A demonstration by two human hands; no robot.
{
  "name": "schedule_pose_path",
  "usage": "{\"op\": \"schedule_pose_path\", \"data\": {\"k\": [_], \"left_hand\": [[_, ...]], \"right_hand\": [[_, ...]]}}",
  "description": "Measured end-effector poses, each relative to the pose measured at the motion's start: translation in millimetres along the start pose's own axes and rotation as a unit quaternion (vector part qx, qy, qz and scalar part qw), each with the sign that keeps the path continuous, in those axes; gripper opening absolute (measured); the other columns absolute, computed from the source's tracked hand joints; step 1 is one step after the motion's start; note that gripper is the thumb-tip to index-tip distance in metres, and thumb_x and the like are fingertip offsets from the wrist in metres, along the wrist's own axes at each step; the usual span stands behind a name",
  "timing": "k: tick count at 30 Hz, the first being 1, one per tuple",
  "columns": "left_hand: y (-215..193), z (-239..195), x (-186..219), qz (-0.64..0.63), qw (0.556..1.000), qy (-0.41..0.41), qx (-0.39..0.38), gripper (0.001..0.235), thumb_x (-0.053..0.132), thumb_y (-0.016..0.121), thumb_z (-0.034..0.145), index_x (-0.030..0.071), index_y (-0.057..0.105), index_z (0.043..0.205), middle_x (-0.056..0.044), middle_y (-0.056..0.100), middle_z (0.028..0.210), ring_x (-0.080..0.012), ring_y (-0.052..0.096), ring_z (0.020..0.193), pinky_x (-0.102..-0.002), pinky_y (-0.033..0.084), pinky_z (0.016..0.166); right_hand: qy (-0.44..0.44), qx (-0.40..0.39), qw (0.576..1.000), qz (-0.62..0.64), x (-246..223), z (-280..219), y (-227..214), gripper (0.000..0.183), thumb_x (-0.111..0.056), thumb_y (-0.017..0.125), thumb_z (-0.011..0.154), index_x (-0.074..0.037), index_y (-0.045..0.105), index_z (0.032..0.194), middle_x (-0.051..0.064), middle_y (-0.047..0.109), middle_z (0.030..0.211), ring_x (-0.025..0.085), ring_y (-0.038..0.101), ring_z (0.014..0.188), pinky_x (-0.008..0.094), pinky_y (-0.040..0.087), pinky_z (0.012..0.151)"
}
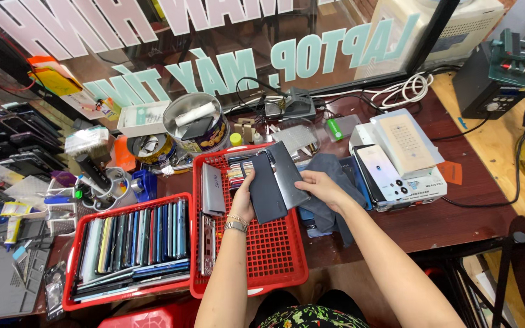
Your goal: The person wipes multiple smartphones with a cloth, handling them one at a time from a red basket on a cluttered workbench. The person wipes each phone's front and back surfaces and returns them to the basket.
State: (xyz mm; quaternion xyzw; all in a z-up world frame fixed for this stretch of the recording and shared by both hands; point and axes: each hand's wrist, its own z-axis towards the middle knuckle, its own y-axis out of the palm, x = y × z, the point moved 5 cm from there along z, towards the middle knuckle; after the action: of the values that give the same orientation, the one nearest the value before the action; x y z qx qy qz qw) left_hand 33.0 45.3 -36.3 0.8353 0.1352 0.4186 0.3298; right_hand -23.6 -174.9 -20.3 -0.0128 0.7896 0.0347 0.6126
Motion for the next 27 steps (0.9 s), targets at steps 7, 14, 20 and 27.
{"op": "schedule_pose_path", "data": {"k": [7, 14, 20, 27], "left_hand": [[-47.9, -16.6, 25.2, -0.051, 0.994, 0.096, 0.0, 0.045, 0.029, 0.052, 0.097, 0.001, 0.06, 0.131, -0.015, 0.07, 0.127, -0.0281, 0.07, 0.113, -0.042, 0.057, 0.097], [-122.6, -13.0, 23.6, -0.041, 0.994, 0.063, 0.082, 0.049, 0.017, 0.05, 0.092, 0.0, 0.055, 0.137, -0.02, 0.069, 0.124, -0.0329, 0.068, 0.111, -0.047, 0.058, 0.094], [-176.5, 14.3, -5.1, -0.009, 0.986, 0.071, 0.149, 0.037, 0.015, 0.06, 0.091, 0.0, 0.058, 0.124, -0.014, 0.062, 0.102, -0.0294, 0.066, 0.083, -0.044, 0.058, 0.072], [-189.7, 32.2, -22.3, 0.081, 0.97, 0.023, 0.23, 0.037, 0.015, 0.059, 0.086, 0.011, 0.054, 0.122, -0.008, 0.056, 0.086, -0.024, 0.061, 0.07, -0.04, 0.054, 0.063]], "right_hand": [[0.01, 0.053, 0.998, 0.03, 24.5, 17.3, 7.7, 0.034, -0.007, 0.068, 0.093, -0.005, 0.063, 0.127, 0.007, 0.074, 0.105, 0.01, 0.065, 0.094, 0.025, 0.05, 0.084], [-0.047, 0.077, 0.992, -0.082, 6.3, 42.6, 33.4, 0.026, -0.005, 0.064, 0.095, -0.007, 0.065, 0.121, 0.009, 0.075, 0.101, 0.014, 0.066, 0.092, 0.029, 0.051, 0.082], [-0.278, 0.078, 0.838, -0.463, -2.9, 60.5, 100.5, 0.021, -0.004, 0.065, 0.084, -0.007, 0.072, 0.103, 0.017, 0.073, 0.106, 0.037, 0.067, 0.099, 0.045, 0.052, 0.084], [-0.21, 0.106, 0.773, -0.588, 38.2, 82.0, 131.0, 0.017, -0.008, 0.058, 0.091, -0.013, 0.068, 0.103, 0.012, 0.069, 0.094, 0.03, 0.063, 0.098, 0.045, 0.049, 0.085]]}}
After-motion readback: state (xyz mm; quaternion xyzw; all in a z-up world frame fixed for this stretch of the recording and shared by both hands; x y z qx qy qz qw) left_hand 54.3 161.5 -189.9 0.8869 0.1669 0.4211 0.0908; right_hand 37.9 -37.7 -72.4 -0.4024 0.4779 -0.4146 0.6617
